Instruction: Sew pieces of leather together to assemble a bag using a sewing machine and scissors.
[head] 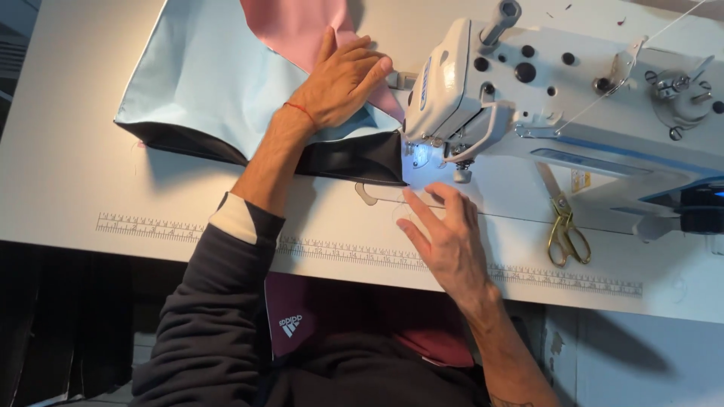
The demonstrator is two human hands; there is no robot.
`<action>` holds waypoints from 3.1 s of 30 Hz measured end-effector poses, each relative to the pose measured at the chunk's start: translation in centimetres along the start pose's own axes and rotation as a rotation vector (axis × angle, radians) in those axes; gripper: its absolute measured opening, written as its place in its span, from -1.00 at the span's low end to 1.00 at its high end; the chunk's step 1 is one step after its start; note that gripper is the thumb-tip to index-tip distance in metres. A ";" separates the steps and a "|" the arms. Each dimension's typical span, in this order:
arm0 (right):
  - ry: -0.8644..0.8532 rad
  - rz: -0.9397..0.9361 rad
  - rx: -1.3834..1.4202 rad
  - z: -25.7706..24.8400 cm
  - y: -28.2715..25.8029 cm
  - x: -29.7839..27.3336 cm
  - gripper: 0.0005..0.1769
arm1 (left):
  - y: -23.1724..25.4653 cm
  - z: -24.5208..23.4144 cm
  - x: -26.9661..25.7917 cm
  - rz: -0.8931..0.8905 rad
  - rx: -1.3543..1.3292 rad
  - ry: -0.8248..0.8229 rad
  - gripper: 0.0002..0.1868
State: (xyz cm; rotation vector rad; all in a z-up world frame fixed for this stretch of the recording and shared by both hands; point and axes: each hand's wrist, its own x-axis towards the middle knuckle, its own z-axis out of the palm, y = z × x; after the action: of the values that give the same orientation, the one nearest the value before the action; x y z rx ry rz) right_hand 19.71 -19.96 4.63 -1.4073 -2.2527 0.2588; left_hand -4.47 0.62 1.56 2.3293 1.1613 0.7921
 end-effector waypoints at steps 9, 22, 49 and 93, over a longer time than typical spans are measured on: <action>-0.043 -0.010 -0.060 -0.4 -0.6 0.9 -0.42 | 0.4 -0.7 -0.1 0.020 0.078 -0.074 -0.15; -0.097 0.203 0.267 1.2 1.8 2.5 -0.52 | 1.3 -0.9 0.0 0.027 0.181 -0.290 -0.17; -0.007 -0.024 -0.237 0.1 -1.2 0.9 -0.44 | 2.7 2.8 -0.7 -0.061 0.408 -0.243 0.25; -0.060 0.069 -0.142 0.9 0.8 2.3 -0.40 | -0.8 2.7 1.6 0.146 0.229 -0.091 -0.11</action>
State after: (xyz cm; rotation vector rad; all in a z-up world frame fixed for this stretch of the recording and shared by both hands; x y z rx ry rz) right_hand 19.07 -17.46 4.16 -1.5716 -2.3135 0.1682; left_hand -2.38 2.12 -0.47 2.6338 1.1027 0.6222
